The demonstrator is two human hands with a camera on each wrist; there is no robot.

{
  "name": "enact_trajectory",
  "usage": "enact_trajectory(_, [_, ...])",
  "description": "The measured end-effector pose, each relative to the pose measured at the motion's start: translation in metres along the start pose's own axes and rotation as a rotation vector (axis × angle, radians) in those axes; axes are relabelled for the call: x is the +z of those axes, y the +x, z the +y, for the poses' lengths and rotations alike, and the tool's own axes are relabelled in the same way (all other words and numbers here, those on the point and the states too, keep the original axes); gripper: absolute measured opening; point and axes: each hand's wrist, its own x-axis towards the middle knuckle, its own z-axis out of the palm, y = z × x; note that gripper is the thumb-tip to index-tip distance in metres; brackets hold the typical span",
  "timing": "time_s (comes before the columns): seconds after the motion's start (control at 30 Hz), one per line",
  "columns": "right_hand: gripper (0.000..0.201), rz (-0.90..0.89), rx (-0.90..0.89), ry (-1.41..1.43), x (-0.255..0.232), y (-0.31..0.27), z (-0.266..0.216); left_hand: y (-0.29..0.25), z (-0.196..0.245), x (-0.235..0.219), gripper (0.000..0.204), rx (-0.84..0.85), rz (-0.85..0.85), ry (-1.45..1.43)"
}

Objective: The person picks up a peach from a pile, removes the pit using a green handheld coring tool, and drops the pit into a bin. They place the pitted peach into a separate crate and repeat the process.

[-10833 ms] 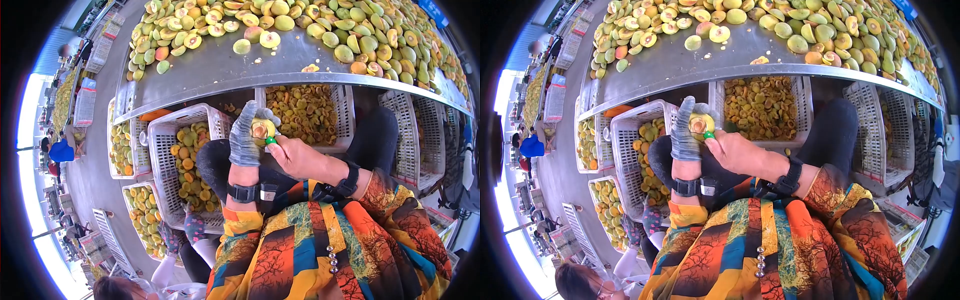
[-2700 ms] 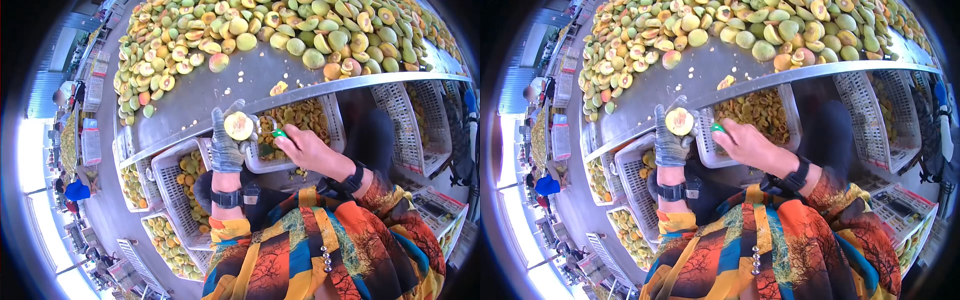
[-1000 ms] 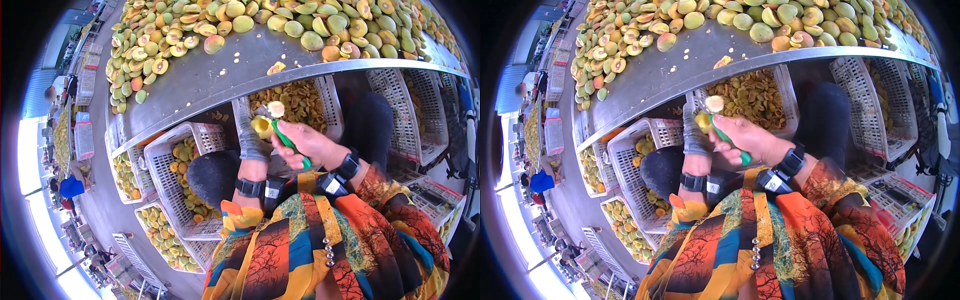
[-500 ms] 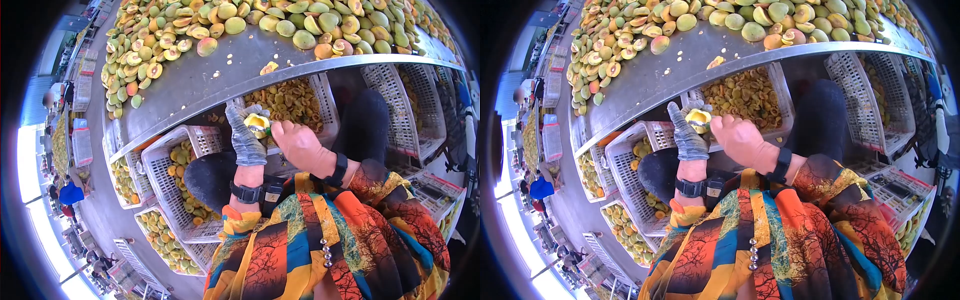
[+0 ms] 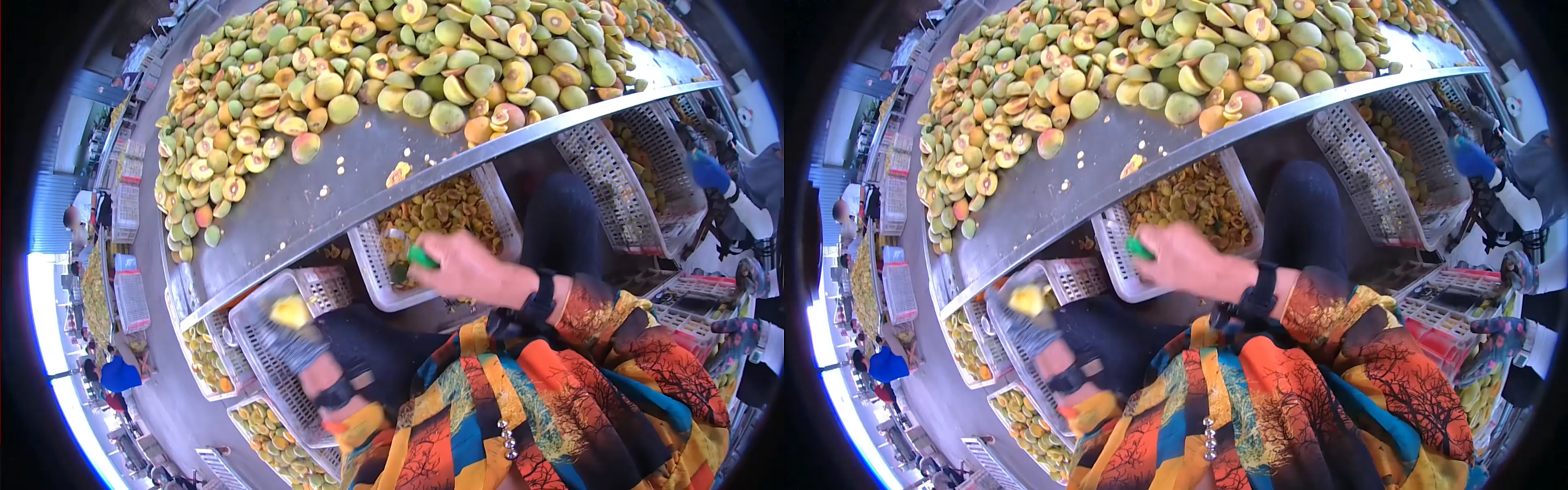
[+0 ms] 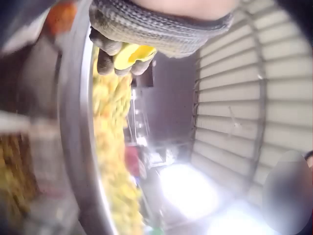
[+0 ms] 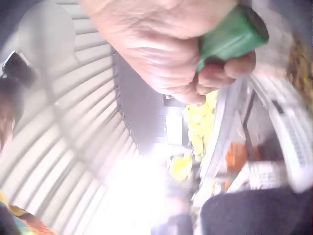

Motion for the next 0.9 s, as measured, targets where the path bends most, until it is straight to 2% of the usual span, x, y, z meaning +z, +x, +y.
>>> enact_trajectory(0.03, [0.016,0.15,0.007,-0.224,-0.015,0.013,0.006,0.025,0.024,-0.024,0.041,-0.149,0.125,0.299])
enact_trajectory(0.1, [0.018,0.409,-0.188,-0.618,-0.048,0.044,0.016,0.038,0.067,-0.073,0.037,0.184,-0.131,1.312])
enact_trajectory(0.13, [0.019,0.399,-0.201,-0.698,-0.063,0.063,0.023,0.048,0.071,-0.102,0.039,0.371,-0.067,1.37])
enact_trajectory(0.17, [0.021,0.39,-0.211,-0.778,-0.076,0.08,0.029,0.054,0.069,-0.125,0.042,0.561,-0.003,1.419])
enact_trajectory(0.2, [0.023,0.352,-0.149,-0.822,-0.086,0.096,0.037,0.053,0.07,-0.137,0.042,0.57,-0.009,1.415])
enact_trajectory(0.27, [0.025,0.321,-0.093,-0.862,-0.097,0.123,0.058,0.053,0.072,-0.149,0.038,0.371,0.063,1.23])
enact_trajectory(0.3, [0.028,0.186,0.003,-0.893,-0.1,0.132,0.069,0.05,0.073,-0.141,0.038,0.379,0.064,1.226])
enact_trajectory(0.33, [0.03,0.05,0.099,-0.921,-0.102,0.14,0.08,0.042,0.07,-0.131,0.036,0.267,0.009,1.072])
enact_trajectory(0.4, [0.026,0.067,0.114,-0.923,-0.103,0.146,0.082,0.019,0.068,-0.088,0.027,0.029,-0.064,0.792])
enact_trajectory(0.43, [0.023,0.078,0.132,-0.922,-0.103,0.148,0.083,0.015,0.061,-0.073,0.027,0.029,-0.062,0.789])
enact_trajectory(0.47, [0.023,0.077,0.131,-0.924,-0.105,0.148,0.086,0.013,0.054,-0.06,0.029,0.21,-0.244,0.816])
enact_trajectory(0.53, [0.026,0.167,-0.072,-0.885,-0.114,0.145,0.092,0.01,0.043,-0.029,0.034,0.559,-0.579,0.905])
enact_trajectory(0.57, [0.026,0.168,-0.077,-0.89,-0.119,0.142,0.084,0.008,0.038,-0.01,0.035,0.728,-0.726,0.972])
enact_trajectory(0.63, [0.034,-0.069,0.315,-0.008,-0.127,0.125,0.043,-0.028,0.019,0.044,0.043,0.199,-0.588,0.446])
enact_trajectory(0.7, [0.045,-0.21,0.333,0.383,-0.124,0.101,0.007,-0.047,0.019,0.089,0.046,-0.096,-0.724,0.276])
enact_trajectory(0.77, [0.033,-0.465,0.299,0.677,-0.119,0.085,-0.007,-0.07,0.013,0.13,0.072,-0.386,-0.783,0.027])
enact_trajectory(0.83, [0.029,-0.566,0.341,0.694,-0.107,0.072,-0.017,-0.069,-0.002,0.146,0.071,-0.869,-0.98,-0.152])
enact_trajectory(0.87, [0.03,-0.617,0.362,0.613,-0.101,0.071,-0.015,-0.074,-0.009,0.145,0.071,-0.876,-0.97,-0.155])
enact_trajectory(0.9, [0.032,-0.663,0.38,0.534,-0.094,0.071,-0.01,-0.079,-0.017,0.144,0.067,-0.974,-0.979,-0.219])
